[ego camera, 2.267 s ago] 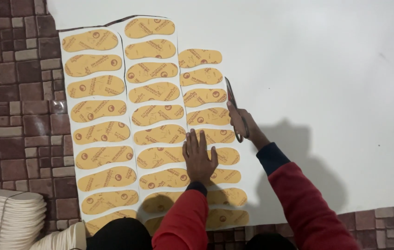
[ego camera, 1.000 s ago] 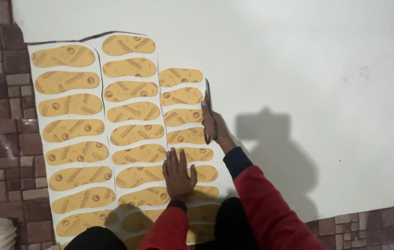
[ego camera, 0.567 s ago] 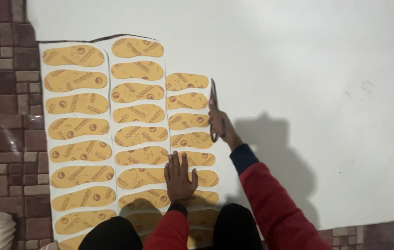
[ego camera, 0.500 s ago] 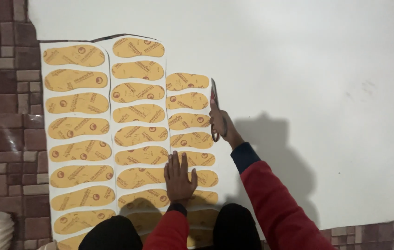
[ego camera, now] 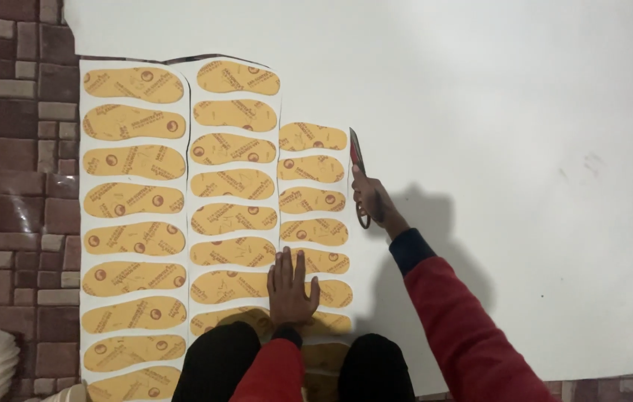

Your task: Cutting out individual shoe insoles from a large printed sheet using scissors

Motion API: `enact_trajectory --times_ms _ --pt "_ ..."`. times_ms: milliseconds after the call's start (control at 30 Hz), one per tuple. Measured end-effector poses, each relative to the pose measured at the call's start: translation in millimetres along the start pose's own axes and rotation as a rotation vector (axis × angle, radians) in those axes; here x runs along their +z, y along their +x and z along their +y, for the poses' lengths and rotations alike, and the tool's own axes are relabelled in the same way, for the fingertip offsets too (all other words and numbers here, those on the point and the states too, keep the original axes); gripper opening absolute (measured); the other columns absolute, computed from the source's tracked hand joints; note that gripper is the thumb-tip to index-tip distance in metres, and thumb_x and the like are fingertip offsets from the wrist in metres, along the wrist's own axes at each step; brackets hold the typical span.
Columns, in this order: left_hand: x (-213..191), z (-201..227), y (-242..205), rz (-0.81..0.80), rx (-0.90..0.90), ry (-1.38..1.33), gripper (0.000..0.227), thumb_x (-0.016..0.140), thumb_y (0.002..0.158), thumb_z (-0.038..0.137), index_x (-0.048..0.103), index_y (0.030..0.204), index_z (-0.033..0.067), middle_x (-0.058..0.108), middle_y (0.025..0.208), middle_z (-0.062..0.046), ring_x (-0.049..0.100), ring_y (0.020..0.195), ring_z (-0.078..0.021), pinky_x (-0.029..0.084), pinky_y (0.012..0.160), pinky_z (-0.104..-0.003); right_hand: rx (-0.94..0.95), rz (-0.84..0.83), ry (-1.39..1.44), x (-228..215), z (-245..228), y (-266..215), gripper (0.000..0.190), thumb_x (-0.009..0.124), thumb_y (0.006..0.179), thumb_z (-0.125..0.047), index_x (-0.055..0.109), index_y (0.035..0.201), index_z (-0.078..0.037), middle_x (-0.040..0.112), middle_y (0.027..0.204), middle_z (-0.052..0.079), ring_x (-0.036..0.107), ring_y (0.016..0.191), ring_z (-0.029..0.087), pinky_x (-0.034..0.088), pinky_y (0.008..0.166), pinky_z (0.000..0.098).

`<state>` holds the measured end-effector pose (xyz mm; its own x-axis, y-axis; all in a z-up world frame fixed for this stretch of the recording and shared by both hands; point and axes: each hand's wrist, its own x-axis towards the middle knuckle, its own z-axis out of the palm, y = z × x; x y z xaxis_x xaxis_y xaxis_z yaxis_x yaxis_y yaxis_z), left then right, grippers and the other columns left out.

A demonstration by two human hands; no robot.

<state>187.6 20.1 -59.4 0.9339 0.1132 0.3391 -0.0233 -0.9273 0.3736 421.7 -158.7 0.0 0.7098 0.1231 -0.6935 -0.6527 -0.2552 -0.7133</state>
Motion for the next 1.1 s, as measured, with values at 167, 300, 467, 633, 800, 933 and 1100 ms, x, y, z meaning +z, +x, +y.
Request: enact_trajectory --times_ms 167,300,467,633,800,933,1100 --pt "-1 0 -2 -0.023 -0.007 0.047 0.070 0.059 0.088 0.043 0.049 0.153 0.0183 0.043 0.161 -0.014 0.041 0.148 -0.0300 0.029 0.119 -0.043 -0.043 -0.111 -0.162 -36 7 26 0.054 0.045 0.104 -0.068 0.054 0.081 -0.020 0.047 0.063 -0.002 0.047 0.053 0.010 0.044 0.050 0.0299" --pt "-2 -2 -7 -0.206 -0.049 0.043 0.070 0.049 0.099 0.046 0.032 0.162 0.0185 0.030 0.168 -0.011 0.030 0.155 -0.0272 0.026 0.125 -0.044 0.069 -0.246 -0.207 -69 -18 36 0.046 0.044 0.104 -0.056 0.042 0.077 -0.019 0.034 0.060 -0.007 0.028 0.050 0.009 0.027 0.046 0.0280" --pt "-3 -1 -9 -0.265 -0.089 0.003 0.071 0.050 0.099 0.045 0.031 0.162 0.0190 0.027 0.169 -0.010 0.028 0.156 -0.0275 0.023 0.126 -0.044 0.105 -0.392 -0.246 -92 -45 41 0.050 0.042 0.104 -0.055 0.035 0.072 -0.017 0.027 0.057 -0.005 0.022 0.047 0.010 0.021 0.042 0.0267" --pt "2 5 0 -0.182 -0.072 -0.031 0.068 0.056 0.096 0.042 0.041 0.157 0.0166 0.034 0.165 -0.012 0.036 0.152 -0.0287 0.028 0.124 -0.043 0.064 -0.337 -0.536 -111 -75 42 0.050 0.050 0.099 -0.057 0.041 0.071 -0.016 0.037 0.063 -0.001 0.032 0.052 0.013 0.026 0.047 0.0317" --pt "-13 1 6 -0.195 -0.086 -0.025 0.068 0.058 0.097 0.040 0.040 0.158 0.0156 0.037 0.164 -0.013 0.038 0.151 -0.0303 0.031 0.123 -0.045 -0.049 -0.439 -0.920 -103 -110 50 0.050 0.054 0.095 -0.057 0.051 0.077 -0.010 0.050 0.066 0.004 0.047 0.058 0.017 0.039 0.054 0.0327" --pt "-12 5 5 -0.190 -0.094 -0.027 0.068 0.060 0.095 0.040 0.042 0.156 0.0161 0.039 0.163 -0.014 0.040 0.150 -0.0308 0.034 0.121 -0.046 -0.065 -0.471 -0.985 -110 -116 57 0.053 0.054 0.095 -0.059 0.047 0.073 -0.012 0.045 0.066 0.002 0.043 0.060 0.016 0.036 0.058 0.0321" --pt "-6 0 -2 -0.207 -0.096 -0.017 0.071 0.058 0.094 0.042 0.039 0.158 0.0177 0.036 0.165 -0.012 0.038 0.151 -0.0294 0.032 0.123 -0.045 -0.010 -0.391 -1.219 -102 -130 58 0.054 0.059 0.093 -0.061 0.043 0.076 -0.013 0.048 0.070 0.004 0.045 0.066 0.020 0.036 0.066 0.0312"
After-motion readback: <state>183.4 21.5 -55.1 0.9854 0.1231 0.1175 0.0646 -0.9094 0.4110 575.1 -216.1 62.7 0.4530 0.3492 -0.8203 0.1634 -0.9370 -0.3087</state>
